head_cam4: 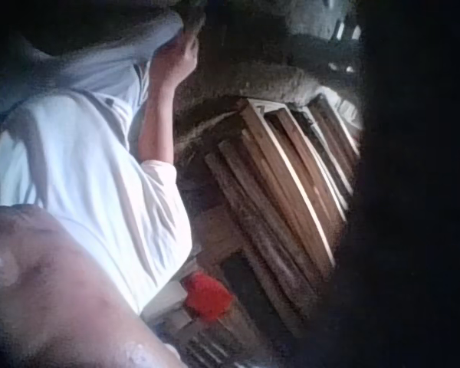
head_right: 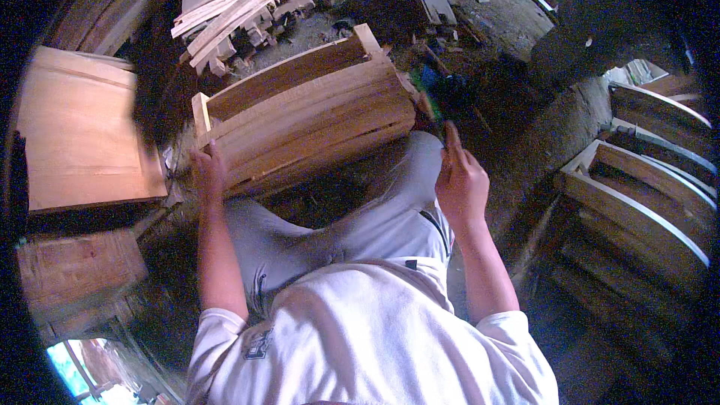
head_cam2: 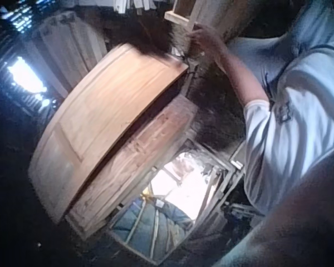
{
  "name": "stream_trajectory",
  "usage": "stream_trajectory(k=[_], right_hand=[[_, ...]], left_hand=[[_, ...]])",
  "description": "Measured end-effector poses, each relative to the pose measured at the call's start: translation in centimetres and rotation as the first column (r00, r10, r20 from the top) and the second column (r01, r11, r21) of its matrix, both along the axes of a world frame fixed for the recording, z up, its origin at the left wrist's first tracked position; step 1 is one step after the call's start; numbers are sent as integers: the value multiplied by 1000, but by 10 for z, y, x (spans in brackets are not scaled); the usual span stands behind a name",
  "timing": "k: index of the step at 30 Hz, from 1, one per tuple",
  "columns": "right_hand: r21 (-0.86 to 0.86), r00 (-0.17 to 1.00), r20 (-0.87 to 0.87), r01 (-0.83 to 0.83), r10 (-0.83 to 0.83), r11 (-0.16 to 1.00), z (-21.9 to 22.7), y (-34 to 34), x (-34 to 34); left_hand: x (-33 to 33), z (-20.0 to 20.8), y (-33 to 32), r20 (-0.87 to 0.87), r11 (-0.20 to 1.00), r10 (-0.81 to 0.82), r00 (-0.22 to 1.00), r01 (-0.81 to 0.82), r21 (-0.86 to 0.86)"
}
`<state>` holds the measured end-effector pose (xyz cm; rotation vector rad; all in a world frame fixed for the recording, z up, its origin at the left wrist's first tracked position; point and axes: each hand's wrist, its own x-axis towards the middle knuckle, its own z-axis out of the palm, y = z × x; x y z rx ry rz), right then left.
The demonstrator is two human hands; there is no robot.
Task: The person assembles a wooden crate by hand, using a hammer to drive nails into the wooden slats. They position the slats, hammer nails, and adjust the crate's orientation to secure the structure.
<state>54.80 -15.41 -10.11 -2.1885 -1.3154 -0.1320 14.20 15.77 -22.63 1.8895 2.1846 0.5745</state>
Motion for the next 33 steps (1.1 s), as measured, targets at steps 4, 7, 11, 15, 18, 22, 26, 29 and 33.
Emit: stream_trajectory(k=[4, 7, 11, 15, 18, 22, 26, 29, 33], right_hand=[[142, 998, 30, 58, -63, 988, 12, 5, -10], [-165, 996, -27, 77, -83, 983, -21, 1, -3], [-231, 998, -10, 57, -61, 971, -6, 7, 6], [-11, 999, -39, 8, -9, 1000, 4, 24, 3], [100, 999, 25, 41, -44, 994, -9, 34, -2], [-185, 998, 22, 66, -63, 981, -40, 30, 9], [-171, 997, 80, 19, -5, 985, -18, 36, 15], [20, 999, 48, 3, -4, 1000, 2, 43, 13], [166, 999, 34, 17, -23, 986, -8, 53, 10]], left_hand=[[0, -3, -2, 28, 1000, -23, 999, 24, -17], [-1, 1, -2, 40, 998, -33, 999, 35, -44], [21, 32, -14, 41, 992, -28, 999, 33, -118], [-7, -11, 5, 72, 999, -33, 997, 35, -20], [4, -4, -3, 40, 1000, -8, 999, 8, -2], [14, 13, -8, 51, 1000, -2, 999, 3, -21], [6, 0, -6, 60, 999, 25, 998, -27, 36], [9, 1, -6, 64, 999, 29, 998, -31, 27], [11, -2, -7, 43, 998, 18, 999, -20, 59]])
